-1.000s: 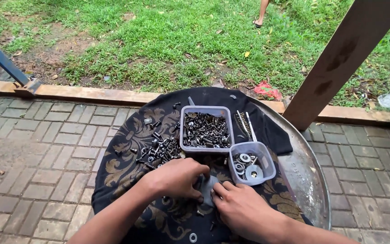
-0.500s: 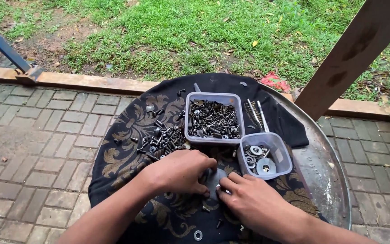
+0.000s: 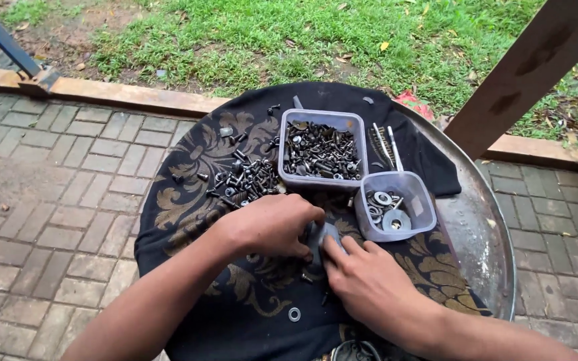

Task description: Sorting through a collection of small metal screws and washers and placing them on a small grey sheet.

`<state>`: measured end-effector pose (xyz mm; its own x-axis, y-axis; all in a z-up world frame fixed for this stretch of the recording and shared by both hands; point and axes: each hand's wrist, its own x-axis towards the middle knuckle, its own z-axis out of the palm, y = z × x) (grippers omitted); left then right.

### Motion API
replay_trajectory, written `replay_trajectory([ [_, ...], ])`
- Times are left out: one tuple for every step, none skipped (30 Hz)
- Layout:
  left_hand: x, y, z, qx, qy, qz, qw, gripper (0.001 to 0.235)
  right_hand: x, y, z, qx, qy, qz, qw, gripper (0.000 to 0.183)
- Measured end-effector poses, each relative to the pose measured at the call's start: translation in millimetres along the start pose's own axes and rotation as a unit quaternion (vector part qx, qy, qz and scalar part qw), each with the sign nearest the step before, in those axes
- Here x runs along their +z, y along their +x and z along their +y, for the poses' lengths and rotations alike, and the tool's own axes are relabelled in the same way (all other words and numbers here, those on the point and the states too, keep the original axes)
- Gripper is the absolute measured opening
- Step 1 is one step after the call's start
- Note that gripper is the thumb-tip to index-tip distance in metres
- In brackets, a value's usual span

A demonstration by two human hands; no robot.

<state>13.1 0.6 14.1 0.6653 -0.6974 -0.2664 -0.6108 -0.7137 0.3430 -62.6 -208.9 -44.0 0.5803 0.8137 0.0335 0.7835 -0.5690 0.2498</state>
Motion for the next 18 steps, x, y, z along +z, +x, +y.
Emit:
replay_trajectory([
  [-2, -2, 2, 0.004, 0.003, 0.0, 1.0, 0.037, -7, -2, -2, 0.005, -0.002, 0.001, 1.0, 0.036],
  [-3, -3, 4, -0.006, -0.001, -0.006, 1.0, 0.037, -13, -5, -2, 0.001, 0.02, -0.017, 1.0, 0.034],
  [-4, -4, 6, -0.016, -0.005, -0.011, 1.0, 0.038, -19, -7, -3, -0.002, 0.042, -0.035, 0.999, 0.031],
  [-4, -3, 6, -0.016, -0.006, -0.014, 1.0, 0.038, -16, -3, 0, -0.002, 0.045, -0.036, 0.998, 0.031],
  [-4, -3, 5, -0.019, -0.005, -0.012, 1.0, 0.036, -13, 2, 3, 0.01, 0.031, -0.024, 0.999, 0.03],
  [-4, -2, 6, -0.021, -0.007, -0.008, 1.0, 0.035, -11, 5, 6, 0.021, 0.017, -0.016, 1.0, 0.029],
  [1, -4, 9, -0.021, -0.012, -0.011, 1.0, 0.035, -14, -2, 1, 0.02, 0.02, -0.02, 0.999, 0.029],
  [-2, -5, 9, -0.02, -0.007, -0.008, 1.0, 0.036, -17, -2, 1, 0.014, 0.054, -0.033, 0.998, 0.029],
  [-5, -5, 9, -0.018, -0.003, -0.005, 1.0, 0.038, -21, -3, 1, 0.009, 0.087, -0.046, 0.995, 0.028],
  [-8, -6, 10, -0.019, 0.005, 0.001, 1.0, 0.038, -18, -3, 3, 0.01, 0.081, -0.039, 0.996, 0.028],
  [-10, -6, 9, -0.021, -0.001, -0.001, 1.0, 0.038, -15, -1, 5, 0.016, 0.073, -0.045, 0.996, 0.03],
  [-5, -8, 11, -0.023, -0.016, -0.011, 1.0, 0.038, -11, -5, 2, 0.022, 0.074, -0.06, 0.995, 0.032],
  [-8, -7, 8, -0.024, -0.016, -0.013, 1.0, 0.038, -10, 1, 7, 0.022, 0.077, -0.061, 0.995, 0.032],
  [-6, -5, 7, -0.022, -0.014, -0.012, 1.0, 0.039, -9, 3, 10, 0.022, 0.073, -0.045, 0.996, 0.039],
  [-4, -4, 6, -0.02, -0.012, -0.011, 1.0, 0.04, -7, 4, 14, 0.022, 0.07, -0.029, 0.997, 0.046],
  [-3, -4, 8, -0.018, -0.013, -0.014, 1.0, 0.04, -11, -1, 10, 0.024, 0.072, -0.031, 0.997, 0.046],
  [-3, -5, 9, -0.023, -0.014, -0.02, 0.999, 0.039, -15, -6, 6, 0.02, 0.091, -0.039, 0.995, 0.051],
  [-6, -5, 9, -0.03, -0.01, -0.021, 0.999, 0.039, -19, -7, 5, 0.014, 0.104, -0.041, 0.994, 0.057],
])
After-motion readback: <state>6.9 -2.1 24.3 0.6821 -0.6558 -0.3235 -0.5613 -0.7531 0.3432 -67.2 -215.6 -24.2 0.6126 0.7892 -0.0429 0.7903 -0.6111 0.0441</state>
